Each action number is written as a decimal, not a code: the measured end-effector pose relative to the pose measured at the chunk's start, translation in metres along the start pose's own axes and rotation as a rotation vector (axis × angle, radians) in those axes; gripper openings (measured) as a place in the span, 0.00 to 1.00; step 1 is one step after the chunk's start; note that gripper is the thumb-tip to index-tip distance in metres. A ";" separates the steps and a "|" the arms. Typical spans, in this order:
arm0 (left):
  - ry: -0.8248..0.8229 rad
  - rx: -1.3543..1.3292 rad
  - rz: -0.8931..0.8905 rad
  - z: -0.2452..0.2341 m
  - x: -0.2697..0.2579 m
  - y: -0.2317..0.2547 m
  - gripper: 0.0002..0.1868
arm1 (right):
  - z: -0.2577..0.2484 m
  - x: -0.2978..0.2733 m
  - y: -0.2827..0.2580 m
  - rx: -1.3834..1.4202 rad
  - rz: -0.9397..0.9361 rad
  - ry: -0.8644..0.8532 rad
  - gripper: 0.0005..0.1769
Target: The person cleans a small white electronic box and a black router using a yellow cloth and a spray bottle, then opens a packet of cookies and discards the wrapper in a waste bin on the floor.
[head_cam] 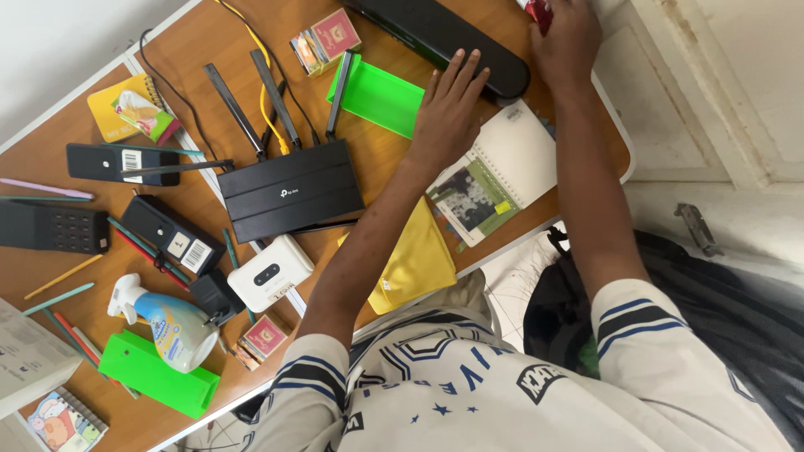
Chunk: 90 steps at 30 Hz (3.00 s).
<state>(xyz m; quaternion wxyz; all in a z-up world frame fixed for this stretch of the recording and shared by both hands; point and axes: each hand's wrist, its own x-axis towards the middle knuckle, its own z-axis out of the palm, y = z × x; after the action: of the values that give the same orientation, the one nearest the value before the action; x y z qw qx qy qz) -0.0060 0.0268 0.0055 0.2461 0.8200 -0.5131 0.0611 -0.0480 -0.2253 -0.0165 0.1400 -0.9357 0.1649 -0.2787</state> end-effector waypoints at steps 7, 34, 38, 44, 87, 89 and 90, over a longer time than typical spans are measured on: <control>-0.036 -0.079 -0.024 -0.004 0.002 0.001 0.37 | 0.002 -0.006 -0.003 0.097 -0.085 0.180 0.11; 0.174 0.038 -0.023 -0.134 -0.084 0.005 0.16 | -0.066 -0.094 -0.178 0.600 -0.309 0.047 0.14; 0.159 -0.064 -0.086 -0.134 -0.103 -0.002 0.13 | -0.071 -0.094 -0.195 0.628 -0.328 -0.022 0.19; 0.188 -0.050 -0.096 -0.150 -0.121 -0.006 0.15 | -0.073 -0.093 -0.222 0.584 -0.438 -0.133 0.14; 0.299 0.117 -0.157 -0.215 -0.378 -0.004 0.13 | -0.043 -0.231 -0.385 0.683 -0.677 -0.223 0.12; 0.330 0.137 -0.157 -0.224 -0.392 0.001 0.16 | -0.044 -0.235 -0.396 0.690 -0.695 -0.257 0.13; 0.354 0.146 -0.148 -0.227 -0.399 0.003 0.19 | -0.044 -0.236 -0.401 0.694 -0.728 -0.259 0.12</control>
<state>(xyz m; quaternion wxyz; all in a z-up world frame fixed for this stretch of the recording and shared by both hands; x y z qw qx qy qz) -0.1598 0.4550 0.0636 0.2762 0.8477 -0.3941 0.2232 -0.1670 0.2218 0.0483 0.3551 -0.8578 -0.2921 -0.2297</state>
